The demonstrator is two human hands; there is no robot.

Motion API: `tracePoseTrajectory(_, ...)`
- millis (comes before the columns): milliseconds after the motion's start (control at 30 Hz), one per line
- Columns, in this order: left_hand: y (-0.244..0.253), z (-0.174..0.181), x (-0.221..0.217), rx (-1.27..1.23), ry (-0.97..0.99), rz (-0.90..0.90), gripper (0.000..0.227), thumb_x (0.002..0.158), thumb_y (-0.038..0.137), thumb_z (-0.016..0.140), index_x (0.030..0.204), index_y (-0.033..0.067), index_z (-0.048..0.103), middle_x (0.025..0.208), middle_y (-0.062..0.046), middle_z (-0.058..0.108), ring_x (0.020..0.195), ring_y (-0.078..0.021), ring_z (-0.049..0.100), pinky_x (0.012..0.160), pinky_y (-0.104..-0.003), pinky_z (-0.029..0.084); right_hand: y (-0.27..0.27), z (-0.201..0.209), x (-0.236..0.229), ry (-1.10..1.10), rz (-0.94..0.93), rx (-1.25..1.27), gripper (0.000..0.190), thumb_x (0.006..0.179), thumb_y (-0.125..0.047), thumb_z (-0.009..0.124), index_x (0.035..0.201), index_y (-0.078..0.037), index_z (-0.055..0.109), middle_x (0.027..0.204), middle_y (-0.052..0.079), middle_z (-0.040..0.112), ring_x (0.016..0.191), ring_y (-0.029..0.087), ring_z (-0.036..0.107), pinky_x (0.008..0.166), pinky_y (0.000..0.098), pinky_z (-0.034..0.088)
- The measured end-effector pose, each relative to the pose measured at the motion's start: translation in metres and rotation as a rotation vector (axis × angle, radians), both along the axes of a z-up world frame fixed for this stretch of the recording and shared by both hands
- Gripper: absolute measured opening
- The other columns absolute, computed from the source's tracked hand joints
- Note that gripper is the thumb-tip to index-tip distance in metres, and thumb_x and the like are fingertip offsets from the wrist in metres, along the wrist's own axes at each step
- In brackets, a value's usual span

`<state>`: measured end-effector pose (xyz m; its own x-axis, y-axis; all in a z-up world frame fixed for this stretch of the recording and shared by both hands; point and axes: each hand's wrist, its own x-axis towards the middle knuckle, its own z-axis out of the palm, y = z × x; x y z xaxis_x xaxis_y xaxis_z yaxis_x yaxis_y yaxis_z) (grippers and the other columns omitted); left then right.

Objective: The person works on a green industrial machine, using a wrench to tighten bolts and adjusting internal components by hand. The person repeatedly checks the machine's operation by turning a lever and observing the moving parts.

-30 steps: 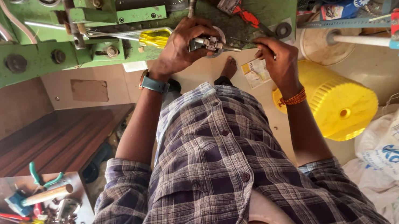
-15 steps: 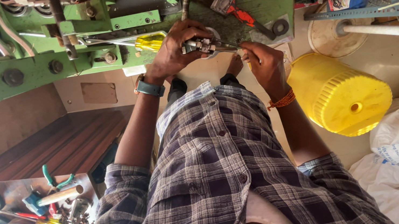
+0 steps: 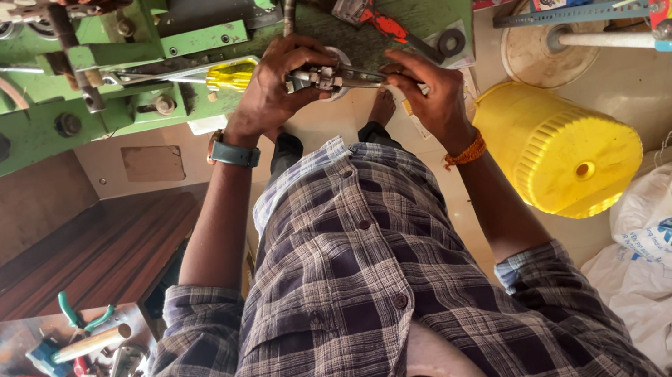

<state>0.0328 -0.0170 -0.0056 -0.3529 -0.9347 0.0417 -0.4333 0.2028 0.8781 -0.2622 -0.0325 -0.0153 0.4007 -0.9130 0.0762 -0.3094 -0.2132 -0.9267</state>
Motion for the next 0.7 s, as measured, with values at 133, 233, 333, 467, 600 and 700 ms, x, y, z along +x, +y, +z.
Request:
tracePoseTrajectory(133,0.001,0.002,0.001,-0.011,0.003,-0.007,0.051,0.077,0.011,0.091,0.124,0.0125,0.071,0.131,-0.008,0.063,0.123,-0.0303,0.06,0.107,-0.044,0.053,-0.008,-0.009,-0.005,-0.05,0.065,0.161,0.028,0.098,0.001,0.073,0.125,0.005,0.069,0.112,0.018,0.077,0.102,0.023,0.077,0.086,0.0318,0.064)
tracePoseTrajectory(233,0.0,0.003,0.001,-0.001,0.017,-0.004,0.051,0.078,0.01,0.09,0.125,0.013,0.071,0.132,-0.007,0.064,0.124,-0.0297,0.061,0.107,-0.044,0.053,-0.01,-0.01,-0.009,-0.089,0.123,0.209,0.018,0.103,0.0,0.064,0.118,0.007,0.069,0.105,0.016,0.077,0.099,0.021,0.078,0.086,0.0307,0.064)
tracePoseTrajectory(333,0.001,0.005,0.001,0.005,0.005,0.0,0.05,0.077,0.01,0.09,0.123,0.0126,0.071,0.131,-0.008,0.064,0.123,-0.0303,0.061,0.106,-0.044,0.053,-0.008,-0.014,-0.006,-0.047,0.096,0.248,0.02,0.108,-0.007,0.057,0.108,0.008,0.069,0.094,0.016,0.076,0.088,0.019,0.078,0.077,0.0287,0.064)
tracePoseTrajectory(467,0.002,0.006,0.0,-0.028,0.009,0.0,0.05,0.078,0.011,0.09,0.124,0.0119,0.07,0.132,-0.008,0.063,0.125,-0.0309,0.06,0.108,-0.046,0.05,-0.004,-0.032,0.0,-0.022,0.029,0.377,0.041,0.113,-0.024,0.048,0.088,0.004,0.065,0.075,0.009,0.072,0.063,0.015,0.072,0.056,0.0285,0.054)
tracePoseTrajectory(600,0.003,0.005,-0.001,-0.092,0.0,-0.002,0.048,0.081,0.013,0.089,0.124,0.0106,0.069,0.133,-0.008,0.063,0.126,-0.0312,0.059,0.109,-0.045,0.049,-0.006,-0.057,-0.009,-0.583,-0.074,1.145,0.036,0.111,-0.03,0.055,0.082,-0.008,0.053,0.063,-0.001,0.052,0.052,0.013,0.052,0.052,0.0313,0.045)
tracePoseTrajectory(700,0.002,0.001,0.0,-0.138,-0.03,-0.008,0.049,0.08,0.015,0.089,0.124,0.01,0.068,0.133,-0.006,0.064,0.126,-0.0296,0.059,0.11,-0.045,0.048,-0.009,-0.067,-0.018,-0.891,-0.024,1.565,0.038,0.115,-0.03,0.057,0.083,-0.01,0.054,0.058,-0.003,0.047,0.053,0.013,0.051,0.054,0.0299,0.044)
